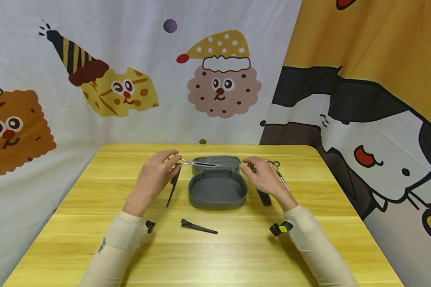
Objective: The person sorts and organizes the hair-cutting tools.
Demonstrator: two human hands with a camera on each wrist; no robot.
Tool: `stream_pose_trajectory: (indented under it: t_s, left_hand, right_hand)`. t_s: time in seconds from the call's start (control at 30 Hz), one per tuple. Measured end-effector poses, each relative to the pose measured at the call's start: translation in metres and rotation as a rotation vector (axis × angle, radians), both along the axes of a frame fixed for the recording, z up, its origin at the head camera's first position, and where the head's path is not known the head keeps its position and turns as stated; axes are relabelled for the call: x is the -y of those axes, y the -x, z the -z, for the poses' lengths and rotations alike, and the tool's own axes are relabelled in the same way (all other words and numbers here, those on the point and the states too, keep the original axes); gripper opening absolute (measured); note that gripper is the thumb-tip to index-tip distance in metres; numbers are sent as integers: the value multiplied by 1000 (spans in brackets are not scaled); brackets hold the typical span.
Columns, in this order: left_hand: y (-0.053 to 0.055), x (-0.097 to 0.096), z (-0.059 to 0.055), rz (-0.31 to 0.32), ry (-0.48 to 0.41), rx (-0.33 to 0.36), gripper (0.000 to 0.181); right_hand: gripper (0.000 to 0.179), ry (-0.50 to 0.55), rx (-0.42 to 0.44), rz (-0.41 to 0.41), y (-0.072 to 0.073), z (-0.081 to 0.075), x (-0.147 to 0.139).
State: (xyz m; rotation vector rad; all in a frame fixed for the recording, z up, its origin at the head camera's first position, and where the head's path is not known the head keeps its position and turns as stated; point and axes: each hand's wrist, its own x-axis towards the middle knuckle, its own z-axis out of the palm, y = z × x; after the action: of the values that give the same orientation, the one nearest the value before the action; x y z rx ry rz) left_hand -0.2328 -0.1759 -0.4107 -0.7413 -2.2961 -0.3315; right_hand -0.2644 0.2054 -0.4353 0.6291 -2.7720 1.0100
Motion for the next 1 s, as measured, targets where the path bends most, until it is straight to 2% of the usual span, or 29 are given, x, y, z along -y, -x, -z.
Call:
stream_pose_trajectory:
  t_s: [0.2, 0.63, 0.83, 1.0]
  left_hand:
    - [6, 8, 2, -42, -9, 91, 26]
    - [18, 24, 15, -55, -53, 204, 24]
    - [30, 26, 18, -58, -41, 268, 23]
    - [40, 29, 18, -63, -24, 322, 23]
  right_hand:
    - [50, -29, 37, 10, 5, 10, 0]
    - [38, -47, 91, -12, 16, 26, 8]
    - [32, -58, 104, -16, 20, 31, 11]
    - [27, -82, 73, -44, 24, 32, 14]
